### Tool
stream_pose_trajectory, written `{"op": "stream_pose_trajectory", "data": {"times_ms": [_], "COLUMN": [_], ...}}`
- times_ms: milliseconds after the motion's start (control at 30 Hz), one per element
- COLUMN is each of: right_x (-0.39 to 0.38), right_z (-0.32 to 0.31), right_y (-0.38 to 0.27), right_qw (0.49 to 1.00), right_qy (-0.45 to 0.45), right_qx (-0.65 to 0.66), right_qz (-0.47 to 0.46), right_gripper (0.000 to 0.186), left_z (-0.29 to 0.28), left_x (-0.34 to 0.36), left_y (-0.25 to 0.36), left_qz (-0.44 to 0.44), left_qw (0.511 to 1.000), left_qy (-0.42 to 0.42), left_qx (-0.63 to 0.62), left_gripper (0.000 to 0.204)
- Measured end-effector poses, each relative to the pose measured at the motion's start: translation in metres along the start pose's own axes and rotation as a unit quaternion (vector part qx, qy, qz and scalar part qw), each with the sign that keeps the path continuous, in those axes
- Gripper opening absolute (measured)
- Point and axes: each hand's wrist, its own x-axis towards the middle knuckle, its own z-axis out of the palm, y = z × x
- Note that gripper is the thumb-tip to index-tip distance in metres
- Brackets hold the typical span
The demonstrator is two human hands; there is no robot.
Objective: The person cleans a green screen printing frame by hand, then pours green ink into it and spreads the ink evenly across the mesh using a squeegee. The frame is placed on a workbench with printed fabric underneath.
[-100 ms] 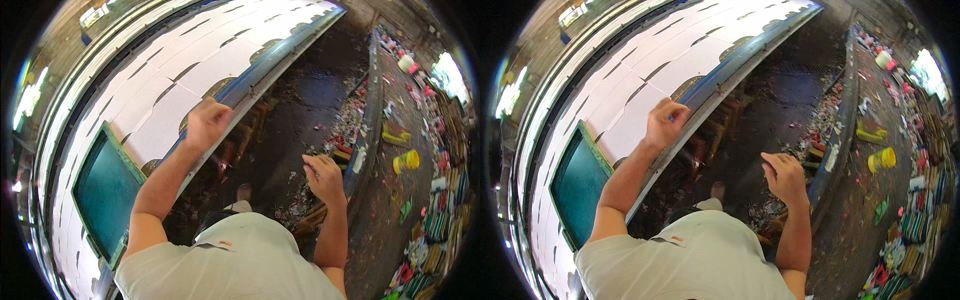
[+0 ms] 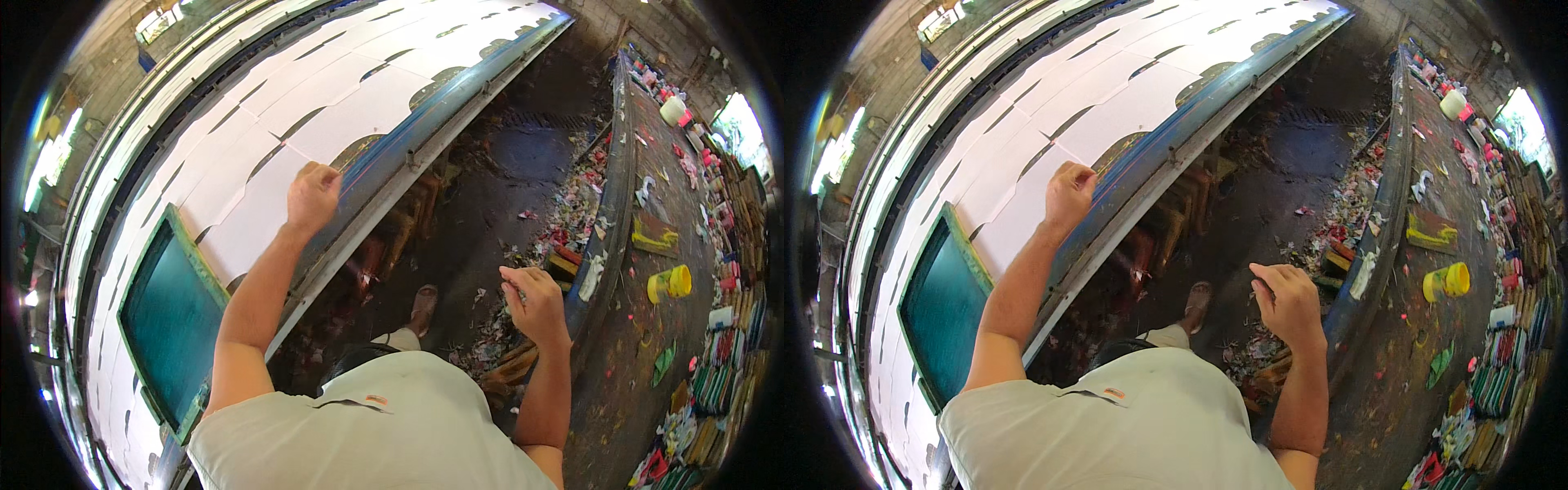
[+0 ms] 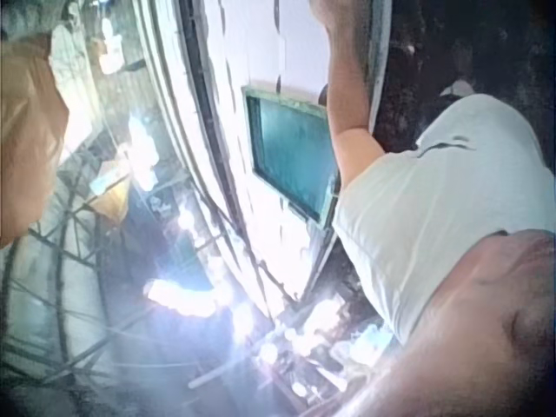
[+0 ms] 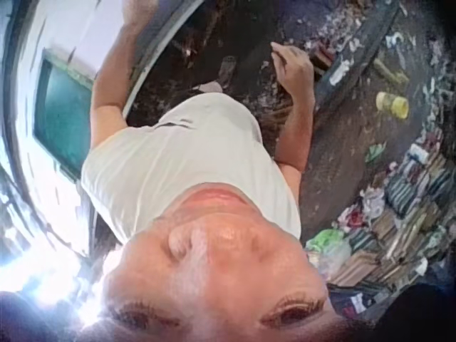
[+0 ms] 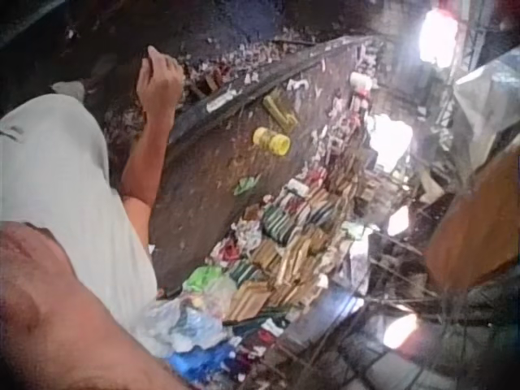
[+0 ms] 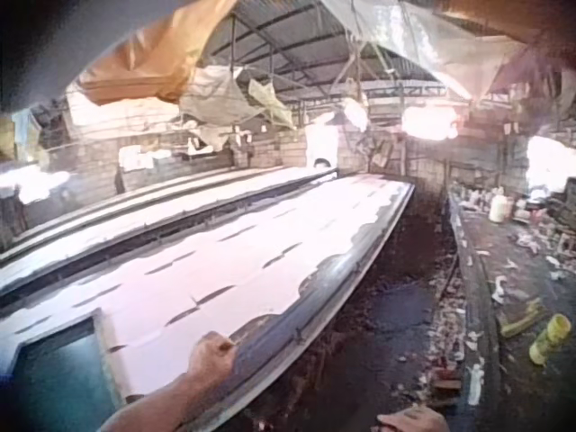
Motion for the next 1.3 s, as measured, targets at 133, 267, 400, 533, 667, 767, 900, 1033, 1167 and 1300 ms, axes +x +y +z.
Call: {"op": "stream_pose_trajectory", "data": {"times_ms": [133,267,400,533,667,767,900,1033,1167,1300], "right_x": [0.069,0.141,0.198,0.223,0.260,0.299,0.371,0.437,0.504,0.560], "right_z": [-0.012,-0.021,-0.035,-0.033,-0.029,-0.035,-0.062,-0.090,-0.126,-0.158], "right_y": [0.072,0.123,0.182,0.246,0.320,0.390,0.483,0.579,0.667,0.733], "right_qw": [0.999,0.996,0.995,0.998,0.999,0.999,0.998,0.996,0.994,0.994], "right_qy": [-0.039,-0.068,-0.071,-0.057,-0.048,-0.048,-0.037,-0.016,-0.016,-0.025], "right_qx": [-0.030,-0.042,-0.050,-0.022,-0.019,-0.017,-0.018,-0.032,-0.045,-0.042], "right_qz": [-0.018,-0.040,-0.053,0.004,-0.007,-0.015,-0.048,-0.080,-0.100,-0.098], "right_gripper": [0.024,0.025,0.025,0.027,0.027,0.025,0.022,0.019,0.020,0.017], "left_z": [0.096,0.173,0.197,0.182,0.217,0.246,0.311,0.401,0.480,0.542], "left_x": [0.076,0.137,0.170,0.198,0.233,0.277,0.364,0.466,0.544,0.625], "left_y": [-0.066,-0.119,-0.117,-0.052,-0.075,-0.073,-0.004,0.065,0.115,0.159], "left_qz": [0.041,-0.035,0.025,0.040,-0.009,0.013,0.068,0.150,0.122,0.146], "left_qw": [0.991,0.963,0.971,0.967,0.999,0.997,0.991,0.978,0.982,0.978], "left_qy": [0.008,-0.052,-0.167,-0.226,0.032,0.078,0.116,0.142,0.123,0.116], "left_qx": [0.126,0.263,0.170,-0.108,0.015,0.004,-0.006,-0.040,-0.074,-0.091], "left_gripper": [0.050,0.073,0.067,0.042,0.027,0.019,0.012,0.012,0.012,0.008]}}
